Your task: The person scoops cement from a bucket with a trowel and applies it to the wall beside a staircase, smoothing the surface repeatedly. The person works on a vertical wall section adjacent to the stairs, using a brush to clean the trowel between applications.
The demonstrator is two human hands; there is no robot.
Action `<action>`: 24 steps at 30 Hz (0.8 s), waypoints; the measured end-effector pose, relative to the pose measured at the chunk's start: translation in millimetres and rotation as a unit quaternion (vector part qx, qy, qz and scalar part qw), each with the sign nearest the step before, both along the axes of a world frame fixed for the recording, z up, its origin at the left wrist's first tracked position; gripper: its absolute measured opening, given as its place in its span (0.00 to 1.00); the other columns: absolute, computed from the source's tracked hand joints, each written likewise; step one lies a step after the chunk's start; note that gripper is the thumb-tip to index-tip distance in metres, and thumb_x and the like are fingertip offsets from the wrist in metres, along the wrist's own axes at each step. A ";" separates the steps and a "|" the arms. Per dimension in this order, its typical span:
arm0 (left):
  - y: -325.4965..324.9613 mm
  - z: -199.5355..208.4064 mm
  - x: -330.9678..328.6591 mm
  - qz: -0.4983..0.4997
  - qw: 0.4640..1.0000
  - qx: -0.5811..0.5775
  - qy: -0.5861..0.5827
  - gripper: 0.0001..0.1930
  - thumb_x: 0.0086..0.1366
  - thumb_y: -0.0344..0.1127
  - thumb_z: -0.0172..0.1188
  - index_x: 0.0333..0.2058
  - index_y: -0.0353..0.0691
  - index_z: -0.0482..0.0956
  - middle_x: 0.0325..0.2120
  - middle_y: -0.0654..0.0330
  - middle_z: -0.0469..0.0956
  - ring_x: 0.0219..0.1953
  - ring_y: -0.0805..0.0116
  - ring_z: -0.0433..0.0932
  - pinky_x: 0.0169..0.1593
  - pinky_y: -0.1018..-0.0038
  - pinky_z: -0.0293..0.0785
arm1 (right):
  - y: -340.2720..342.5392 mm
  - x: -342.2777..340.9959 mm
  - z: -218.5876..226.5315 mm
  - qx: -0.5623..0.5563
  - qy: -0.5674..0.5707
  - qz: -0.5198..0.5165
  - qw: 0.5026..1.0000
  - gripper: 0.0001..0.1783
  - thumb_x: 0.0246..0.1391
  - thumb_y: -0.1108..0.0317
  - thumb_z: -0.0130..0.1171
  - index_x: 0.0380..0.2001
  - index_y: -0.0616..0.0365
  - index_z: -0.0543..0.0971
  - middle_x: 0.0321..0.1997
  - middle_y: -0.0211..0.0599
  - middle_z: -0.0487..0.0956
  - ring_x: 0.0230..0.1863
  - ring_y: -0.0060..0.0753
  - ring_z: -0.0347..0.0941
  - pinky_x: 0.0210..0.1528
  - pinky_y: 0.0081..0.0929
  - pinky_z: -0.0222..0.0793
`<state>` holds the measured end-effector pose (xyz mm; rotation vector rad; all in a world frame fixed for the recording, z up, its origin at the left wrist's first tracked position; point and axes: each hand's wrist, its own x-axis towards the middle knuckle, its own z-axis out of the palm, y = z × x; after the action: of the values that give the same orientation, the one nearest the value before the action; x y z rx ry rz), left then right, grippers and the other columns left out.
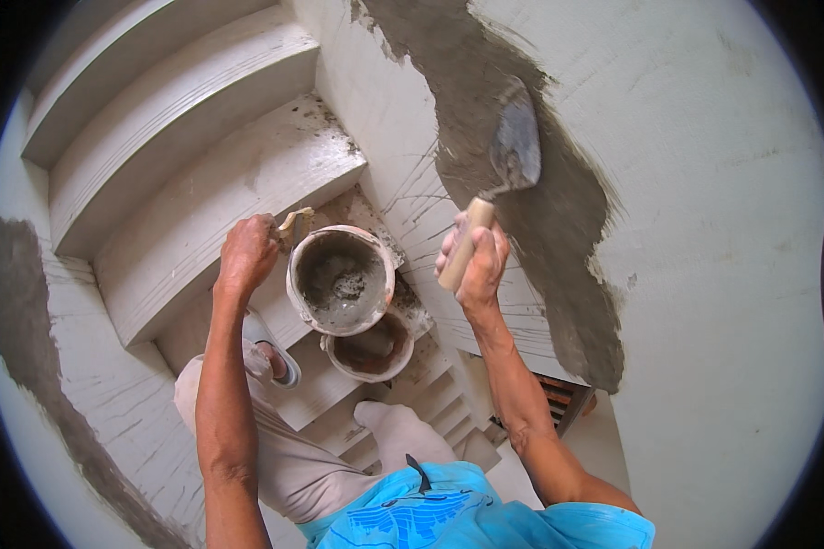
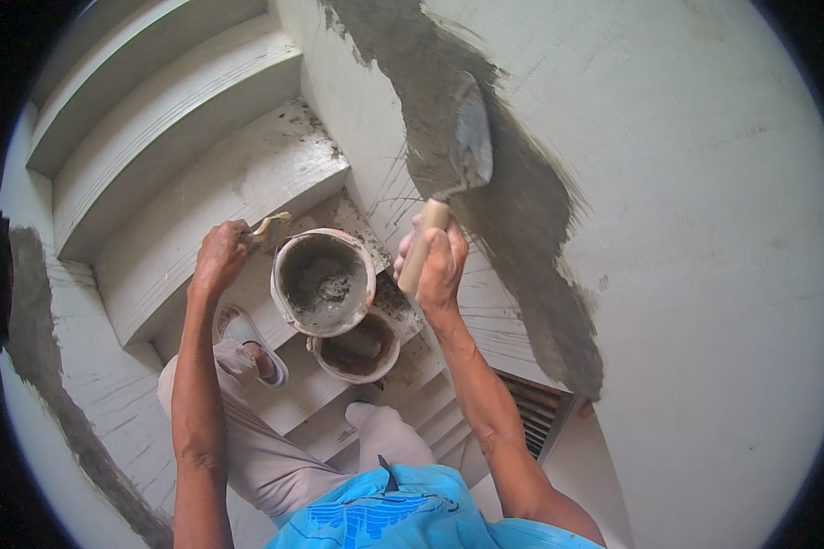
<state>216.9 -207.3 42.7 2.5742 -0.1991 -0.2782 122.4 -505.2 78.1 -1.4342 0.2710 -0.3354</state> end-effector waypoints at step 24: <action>5.3 -6.7 -1.6 0.005 1.000 -0.011 -0.025 0.10 0.57 0.26 0.53 0.35 0.33 0.82 0.34 0.38 0.81 0.42 0.37 0.80 0.47 0.49 0.74 | -4.9 -10.8 -15.5 0.004 -0.006 0.045 0.999 0.31 0.58 0.41 0.53 0.43 0.63 0.70 0.22 0.37 0.73 0.17 0.28 0.72 0.17 0.27 0.72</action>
<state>215.4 -202.0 36.0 2.5616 -0.2074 -0.2083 111.5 -510.1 62.7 -1.4310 0.1970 -0.2690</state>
